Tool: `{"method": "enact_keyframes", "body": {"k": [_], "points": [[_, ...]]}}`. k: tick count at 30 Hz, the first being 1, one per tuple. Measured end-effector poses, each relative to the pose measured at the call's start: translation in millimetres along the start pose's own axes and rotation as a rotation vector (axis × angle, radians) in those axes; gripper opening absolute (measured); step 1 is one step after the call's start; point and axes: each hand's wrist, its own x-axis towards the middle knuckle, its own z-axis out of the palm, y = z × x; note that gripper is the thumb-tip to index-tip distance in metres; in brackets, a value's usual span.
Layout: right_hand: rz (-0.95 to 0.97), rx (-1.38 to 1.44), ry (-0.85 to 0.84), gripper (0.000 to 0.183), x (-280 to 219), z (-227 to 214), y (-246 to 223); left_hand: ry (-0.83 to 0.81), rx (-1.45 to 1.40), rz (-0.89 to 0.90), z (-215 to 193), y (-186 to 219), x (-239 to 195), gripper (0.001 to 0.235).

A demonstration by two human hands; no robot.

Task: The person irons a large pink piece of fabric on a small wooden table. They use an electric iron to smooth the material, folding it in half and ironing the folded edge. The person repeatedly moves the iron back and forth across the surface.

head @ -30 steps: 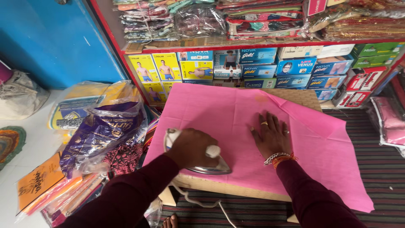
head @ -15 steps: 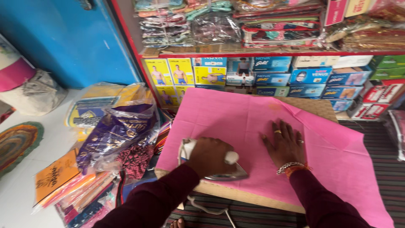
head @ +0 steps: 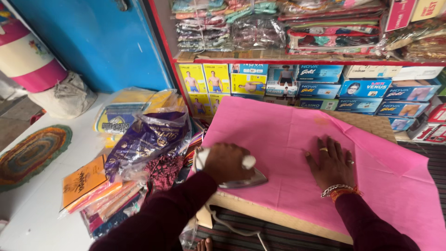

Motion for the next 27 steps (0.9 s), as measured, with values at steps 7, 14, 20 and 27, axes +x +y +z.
{"method": "enact_keyframes", "body": {"k": [7, 14, 20, 27], "points": [[0.024, -0.026, -0.008, 0.08, 0, 0, -1, -0.095, 0.006, -0.098, -4, -1, 1, 0.04], [0.035, -0.044, 0.008, 0.076, 2, 10, 2, -0.106, -0.14, 0.066, 27, 62, 22, 0.042], [0.042, -0.067, -0.002, 0.073, 1, 17, 9, -0.041, -0.129, 0.062, 30, 63, 24, 0.042], [0.039, -0.058, 0.008, 0.072, 0, 18, 8, -0.018, -0.007, -0.192, 40, 54, 40, 0.036]]}}
